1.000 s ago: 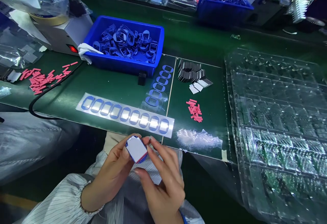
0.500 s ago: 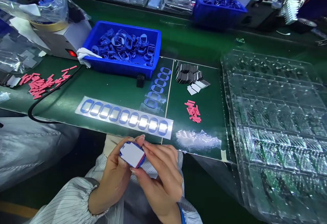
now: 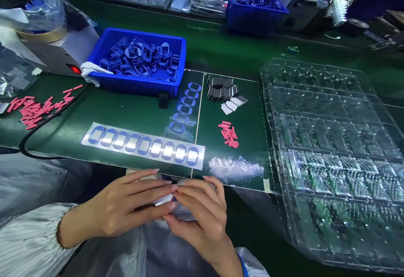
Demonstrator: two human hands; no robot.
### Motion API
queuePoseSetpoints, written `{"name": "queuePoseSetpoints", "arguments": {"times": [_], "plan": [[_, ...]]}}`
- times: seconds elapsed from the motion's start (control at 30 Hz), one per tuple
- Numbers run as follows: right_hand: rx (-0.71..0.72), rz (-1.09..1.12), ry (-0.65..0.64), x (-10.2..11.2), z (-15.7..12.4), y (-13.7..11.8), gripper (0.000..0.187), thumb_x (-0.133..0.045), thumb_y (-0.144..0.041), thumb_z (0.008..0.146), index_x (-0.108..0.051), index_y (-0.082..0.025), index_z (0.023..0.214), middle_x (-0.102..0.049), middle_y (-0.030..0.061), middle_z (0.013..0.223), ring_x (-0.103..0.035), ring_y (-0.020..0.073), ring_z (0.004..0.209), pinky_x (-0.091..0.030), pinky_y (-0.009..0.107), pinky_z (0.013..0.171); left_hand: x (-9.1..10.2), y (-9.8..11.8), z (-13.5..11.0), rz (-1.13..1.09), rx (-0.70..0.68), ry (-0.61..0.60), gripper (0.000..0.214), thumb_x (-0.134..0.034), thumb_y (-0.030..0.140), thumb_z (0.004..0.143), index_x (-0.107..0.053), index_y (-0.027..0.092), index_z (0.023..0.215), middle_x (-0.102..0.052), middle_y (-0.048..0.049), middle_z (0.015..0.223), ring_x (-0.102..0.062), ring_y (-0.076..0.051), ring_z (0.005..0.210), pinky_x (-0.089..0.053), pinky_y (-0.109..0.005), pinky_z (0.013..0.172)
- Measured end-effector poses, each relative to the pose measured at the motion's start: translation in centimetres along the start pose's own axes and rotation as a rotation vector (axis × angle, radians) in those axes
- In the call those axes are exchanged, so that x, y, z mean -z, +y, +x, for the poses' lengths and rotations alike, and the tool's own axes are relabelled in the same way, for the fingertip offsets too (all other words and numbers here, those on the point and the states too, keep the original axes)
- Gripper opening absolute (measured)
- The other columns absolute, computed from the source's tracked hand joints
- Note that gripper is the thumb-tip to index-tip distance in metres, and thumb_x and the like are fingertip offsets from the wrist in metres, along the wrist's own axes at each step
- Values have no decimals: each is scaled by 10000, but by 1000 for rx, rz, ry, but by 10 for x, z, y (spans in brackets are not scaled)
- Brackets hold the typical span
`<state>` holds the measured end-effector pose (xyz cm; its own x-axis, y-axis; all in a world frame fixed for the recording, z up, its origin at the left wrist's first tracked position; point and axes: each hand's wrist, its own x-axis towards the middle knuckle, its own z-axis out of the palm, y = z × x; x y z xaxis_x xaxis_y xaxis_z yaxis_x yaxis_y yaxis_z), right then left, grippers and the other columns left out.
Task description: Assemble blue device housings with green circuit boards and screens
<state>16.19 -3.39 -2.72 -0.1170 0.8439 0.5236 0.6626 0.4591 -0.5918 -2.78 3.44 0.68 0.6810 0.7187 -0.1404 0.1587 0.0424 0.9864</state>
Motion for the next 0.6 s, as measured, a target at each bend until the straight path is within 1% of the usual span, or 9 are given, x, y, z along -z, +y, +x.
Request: {"name": "queuePoseSetpoints", "arguments": {"times": [0.13,0.2,0.27,0.3,0.37,0.43,0.47,0.53,0.6], "plan": [[-18,3,-7,1,0,0,150,-719,-222,724,-659,-195,858,-728,8,758,-677,204,739,-408,415,823,-4,-4,-2,11,29,-50,307,-654,65,752,-735,277,959,-680,-100,1152,-604,-307,1135,-266,-531,1100],[-22,23,-6,1,-2,1,167,-732,-226,717,-658,-196,864,-729,10,764,-676,206,735,-432,415,802,-6,-8,-6,3,16,-34,327,-655,61,748,-730,291,969,-679,-82,1152,-605,-300,1136,-296,-529,1088],[-67,113,-24,2,-3,3,192,-735,-274,741,-659,-206,904,-735,20,812,-679,209,772,-481,394,767,-8,-11,-9,34,-15,9,347,-669,65,738,-730,317,968,-698,-54,1120,-636,-286,1096,-337,-514,1073],[-127,179,-31,2,-5,4,217,-719,-311,767,-659,-218,953,-737,26,848,-683,206,788,-511,374,740,-8,-12,-10,54,-28,61,343,-674,74,738,-732,326,963,-710,-42,1098,-657,-279,1064,-359,-499,1065],[-325,326,-55,0,-7,7,296,-652,-365,828,-629,-254,1102,-739,34,923,-695,187,776,-558,328,682,-6,-14,-12,51,-10,199,287,-689,115,739,-748,322,929,-737,-31,1036,-691,-274,996,-427,-462,1028],[-541,488,-125,-5,-9,9,387,-597,-375,866,-555,-288,1241,-728,47,1010,-708,170,734,-580,294,634,0,-15,-14,-44,106,376,193,-726,182,716,-767,294,868,-762,-38,955,-712,-289,935,-497,-449,961],[-621,572,-185,-9,-10,10,429,-592,-376,867,-521,-299,1283,-708,60,1080,-712,167,734,-583,280,613,4,-15,-14,-115,180,460,161,-746,226,701,-772,281,850,-770,-42,919,-718,-297,913,-516,-453,934],[-705,725,-301,-17,-10,11,460,-615,-384,841,-524,-301,1284,-621,90,1241,-712,171,791,-581,260,589,12,-15,-14,-255,292,586,201,-779,318,665,-772,260,858,-779,-46,880,-724,-300,884,-513,-465,935],[-738,806,-335,-24,-7,11,435,-637,-384,815,-568,-286,1233,-527,105,1337,-693,159,827,-567,234,568,17,-16,-13,-352,322,650,280,-780,388,655,-767,246,896,-783,-50,878,-725,-290,883,-474,-473,980]]}}
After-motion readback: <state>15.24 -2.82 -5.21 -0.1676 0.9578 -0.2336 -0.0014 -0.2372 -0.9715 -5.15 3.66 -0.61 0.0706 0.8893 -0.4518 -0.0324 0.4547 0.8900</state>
